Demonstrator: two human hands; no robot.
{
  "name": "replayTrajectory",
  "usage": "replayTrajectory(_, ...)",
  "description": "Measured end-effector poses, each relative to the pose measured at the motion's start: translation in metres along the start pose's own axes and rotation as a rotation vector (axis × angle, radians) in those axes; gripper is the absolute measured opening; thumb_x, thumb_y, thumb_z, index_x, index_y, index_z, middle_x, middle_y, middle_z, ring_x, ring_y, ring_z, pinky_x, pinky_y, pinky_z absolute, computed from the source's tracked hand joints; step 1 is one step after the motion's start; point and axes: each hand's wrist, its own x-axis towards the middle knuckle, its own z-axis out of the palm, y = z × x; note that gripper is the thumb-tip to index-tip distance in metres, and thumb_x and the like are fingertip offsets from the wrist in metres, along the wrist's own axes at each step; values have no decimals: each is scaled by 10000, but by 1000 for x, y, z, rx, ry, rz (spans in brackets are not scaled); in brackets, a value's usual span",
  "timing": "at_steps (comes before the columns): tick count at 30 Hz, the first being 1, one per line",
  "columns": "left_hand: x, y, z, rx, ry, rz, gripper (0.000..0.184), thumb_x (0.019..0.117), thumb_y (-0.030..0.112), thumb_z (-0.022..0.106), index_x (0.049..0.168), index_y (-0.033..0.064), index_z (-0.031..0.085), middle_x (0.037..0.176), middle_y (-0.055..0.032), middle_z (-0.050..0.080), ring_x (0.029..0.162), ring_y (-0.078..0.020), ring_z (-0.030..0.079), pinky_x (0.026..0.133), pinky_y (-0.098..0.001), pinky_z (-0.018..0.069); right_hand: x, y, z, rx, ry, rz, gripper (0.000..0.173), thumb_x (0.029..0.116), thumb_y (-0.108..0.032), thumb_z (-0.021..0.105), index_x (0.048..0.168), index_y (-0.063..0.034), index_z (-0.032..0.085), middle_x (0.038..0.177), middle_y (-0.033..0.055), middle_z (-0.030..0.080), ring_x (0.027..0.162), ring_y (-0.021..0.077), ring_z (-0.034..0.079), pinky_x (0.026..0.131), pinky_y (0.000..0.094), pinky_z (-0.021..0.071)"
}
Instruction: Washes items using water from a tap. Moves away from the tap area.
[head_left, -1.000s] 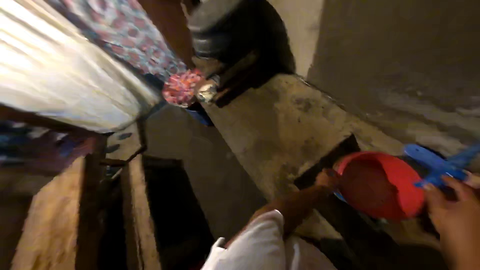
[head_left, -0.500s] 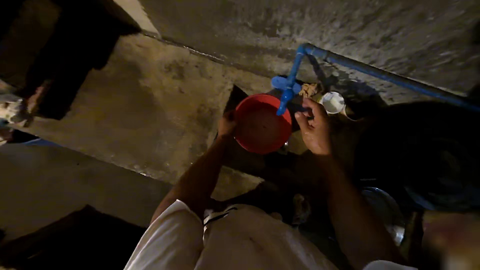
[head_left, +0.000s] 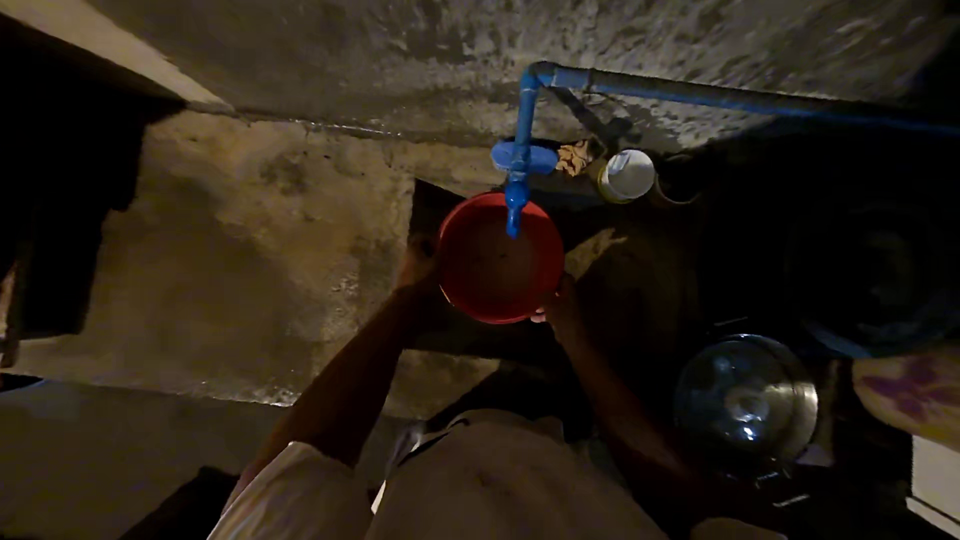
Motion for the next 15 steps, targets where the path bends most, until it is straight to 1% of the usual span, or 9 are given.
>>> replayTrajectory(2, -14, 11, 0, 24, -13, 39, 411, 935, 59, 697, 1301, -14, 525, 1112, -205, 629, 962, -272, 636, 847, -467, 549, -1, -4, -8, 7, -15, 37, 533, 1041, -53, 529, 1532, -54, 324, 1208, 241, 587, 809, 266, 689, 658, 387, 608)
replayTrajectory(3, -22, 17, 1, 12, -19, 38, 468, 899, 42, 726, 1314, -3, 514, 1107, -198, 629, 953, -264, 639, 836, -461, 557, -2, -4, -12, 19, -27, 50, 515, 1050, -64, 516, 1532, -53, 334, 1207, 241, 592, 820, 272, 696, 661, 398, 615)
replayTrajectory(4, -29, 23, 1, -6, -25, 33, 494, 884, 38, 734, 1319, 6, 503, 1088, -183, 625, 919, -242, 635, 808, -439, 561, -4, -3, -14, 39, -42, 60, 507, 1063, -80, 502, 1542, -66, 337, 1229, 245, 597, 850, 284, 703, 674, 413, 619)
replayTrajectory(6, -39, 31, 2, -23, -25, 7, 511, 889, 50, 732, 1344, 24, 501, 1068, -165, 623, 880, -223, 632, 772, -420, 567, -4, 4, -16, 101, -61, 51, 490, 1082, -107, 476, 1553, -91, 340, 1244, 246, 602, 874, 303, 710, 672, 433, 625)
replayTrajectory(8, -46, 33, 4, -15, -14, -26, 533, 901, 99, 750, 1367, 44, 496, 1031, -144, 621, 821, -210, 622, 718, -408, 563, -4, 14, -14, 144, -49, 20, 457, 1087, -114, 460, 1533, -95, 360, 1217, 240, 618, 845, 305, 720, 651, 439, 634)
replayTrajectory(10, -52, 32, 5, -29, -18, -54, 550, 906, 138, 757, 1374, 56, 480, 1018, -124, 608, 800, -194, 613, 702, -392, 561, -4, 20, -10, 194, -26, 29, 440, 1085, -122, 473, 1514, -94, 381, 1202, 231, 620, 826, 297, 713, 643, 438, 629)
replayTrajectory(13, -60, 31, 9, -112, -17, -87, 536, 912, 98, 750, 1366, 46, 470, 996, -105, 604, 755, -163, 622, 653, -352, 574, 0, 31, -5, 202, -38, 52, 469, 1095, -141, 454, 1549, -128, 337, 1249, 226, 604, 863, 289, 699, 670, 431, 613)
replayTrajectory(14, -63, 31, 10, -136, -16, -94, 527, 908, 86, 748, 1358, 48, 475, 978, -93, 604, 742, -152, 621, 644, -339, 573, 1, 34, -4, 193, -37, 50, 474, 1094, -147, 457, 1555, -136, 348, 1244, 222, 616, 876, 285, 698, 685, 431, 611)
replayTrajectory(15, -65, 30, 10, -157, -17, -95, 518, 906, 74, 745, 1349, 48, 476, 957, -84, 602, 728, -144, 622, 634, -328, 575, 2, 37, -4, 181, -41, 47, 474, 1096, -160, 455, 1559, -141, 357, 1257, 217, 621, 915, 282, 694, 724, 434, 608)
